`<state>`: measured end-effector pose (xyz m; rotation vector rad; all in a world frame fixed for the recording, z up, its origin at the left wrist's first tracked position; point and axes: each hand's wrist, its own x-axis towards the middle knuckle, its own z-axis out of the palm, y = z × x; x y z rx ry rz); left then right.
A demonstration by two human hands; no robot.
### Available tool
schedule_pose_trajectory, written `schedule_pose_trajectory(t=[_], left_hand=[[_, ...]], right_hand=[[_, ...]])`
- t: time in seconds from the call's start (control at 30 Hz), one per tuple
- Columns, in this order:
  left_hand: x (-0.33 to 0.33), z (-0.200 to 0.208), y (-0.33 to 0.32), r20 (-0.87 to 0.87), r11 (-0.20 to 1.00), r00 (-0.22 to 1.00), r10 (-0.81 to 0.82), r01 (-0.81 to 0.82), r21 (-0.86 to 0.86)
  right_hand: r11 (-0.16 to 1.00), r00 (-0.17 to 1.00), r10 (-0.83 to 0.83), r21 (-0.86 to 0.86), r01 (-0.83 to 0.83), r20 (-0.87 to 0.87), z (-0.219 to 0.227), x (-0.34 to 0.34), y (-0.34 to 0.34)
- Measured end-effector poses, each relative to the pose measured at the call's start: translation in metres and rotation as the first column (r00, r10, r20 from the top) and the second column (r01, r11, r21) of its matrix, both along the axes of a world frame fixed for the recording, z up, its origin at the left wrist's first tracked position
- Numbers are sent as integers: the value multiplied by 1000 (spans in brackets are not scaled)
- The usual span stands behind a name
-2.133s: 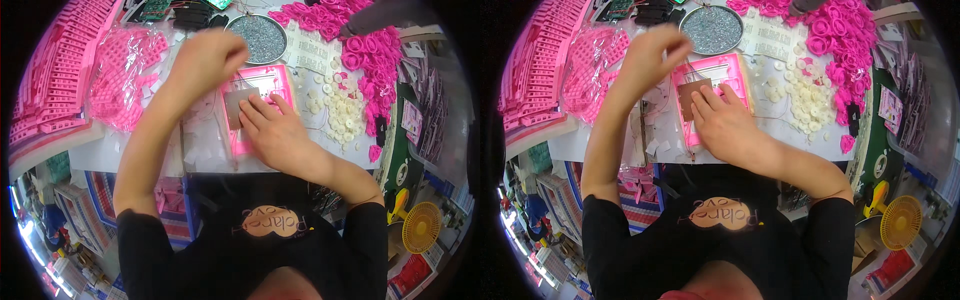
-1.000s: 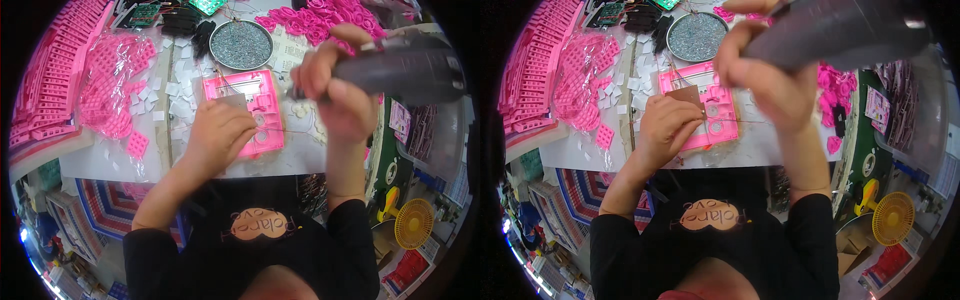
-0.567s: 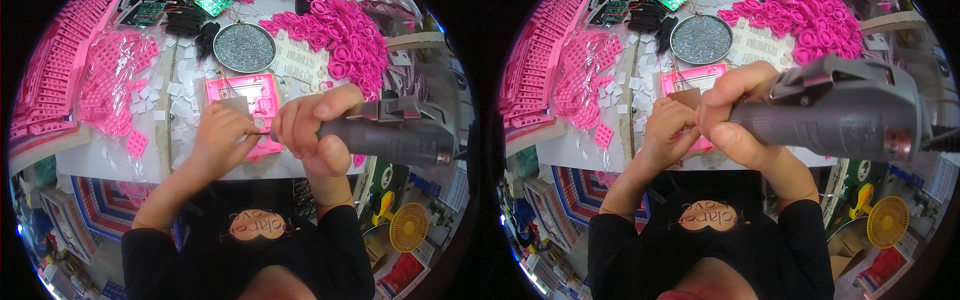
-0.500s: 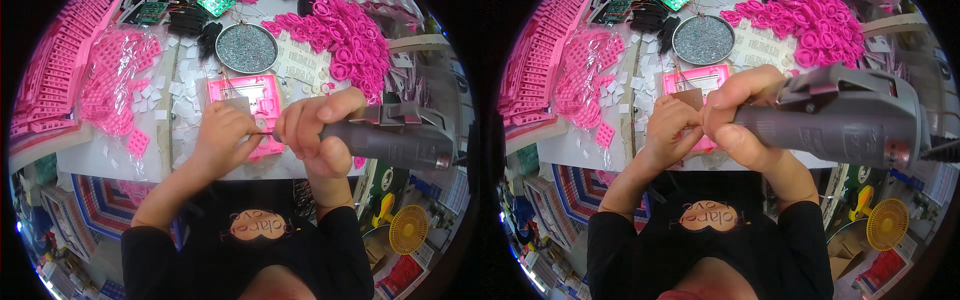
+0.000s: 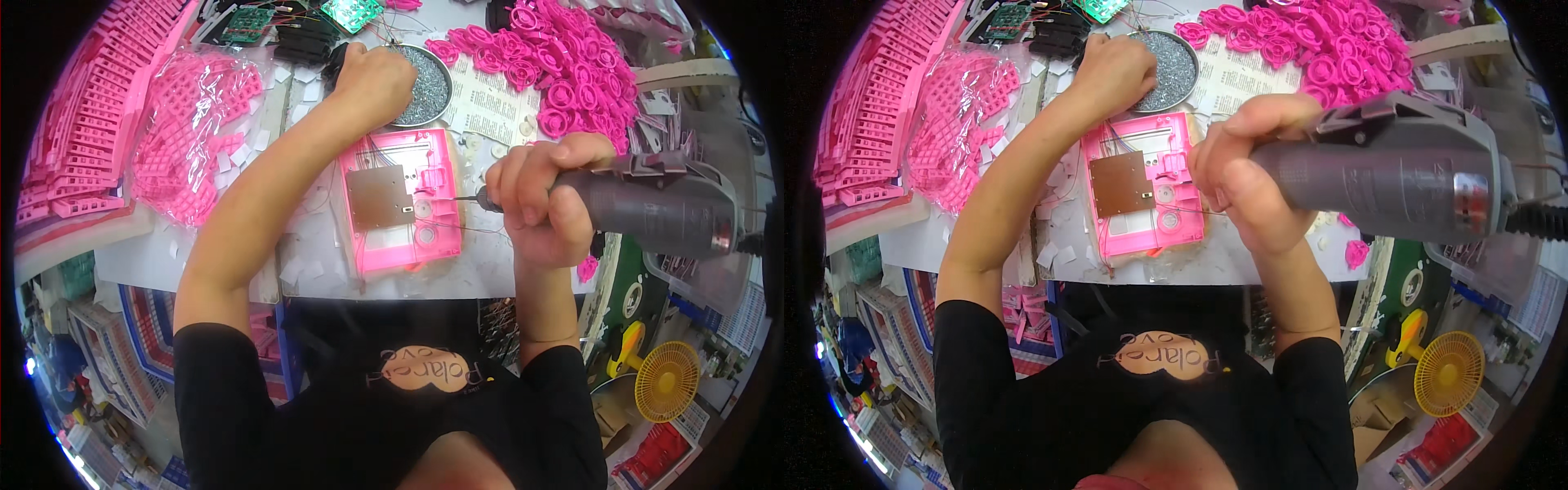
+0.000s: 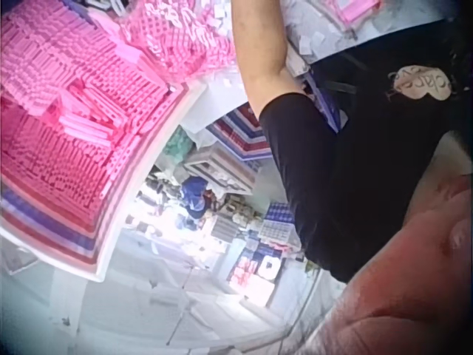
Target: Assembling the electronic components and plastic housing of a pink toy piggy bank.
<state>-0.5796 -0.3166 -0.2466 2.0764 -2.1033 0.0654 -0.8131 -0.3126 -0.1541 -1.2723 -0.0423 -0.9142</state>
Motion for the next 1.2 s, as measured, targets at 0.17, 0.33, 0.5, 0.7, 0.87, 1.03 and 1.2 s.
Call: schedule_pose_trajectory(t=[0.17, 0.33, 0.5, 0.7, 0.87, 1.03, 1.2], left_hand=[[7, -7, -4, -6, 980, 999, -34, 32, -194], [6, 37, 11, -337, 977, 941, 23, -92, -191], [-26, 63, 129, -481, 998, 876, -23, -11, -67], [-78, 15, 184, -376, 974, 927, -7, -78, -211], [-79, 13, 189, -421, 969, 907, -1, -103, -225], [-80, 14, 191, -445, 971, 895, 30, -133, -200], [-80, 10, 191, -509, 966, 861, 20, -148, -213]], right_hand=[[1000, 1000, 6, -14, -7, -16, -4, 4, 3], [995, 997, -40, 94, 34, 66, -12, 23, 9], [989, 992, -69, -134, 54, -109, -27, 35, 7], [993, 982, -67, -104, 49, -175, -42, 58, 17], [993, 981, -63, -108, 44, -181, -48, 62, 20], [848, 961, -184, -527, 50, -205, -49, 65, 15], [940, 968, -148, -334, 73, -204, -52, 64, 16]])
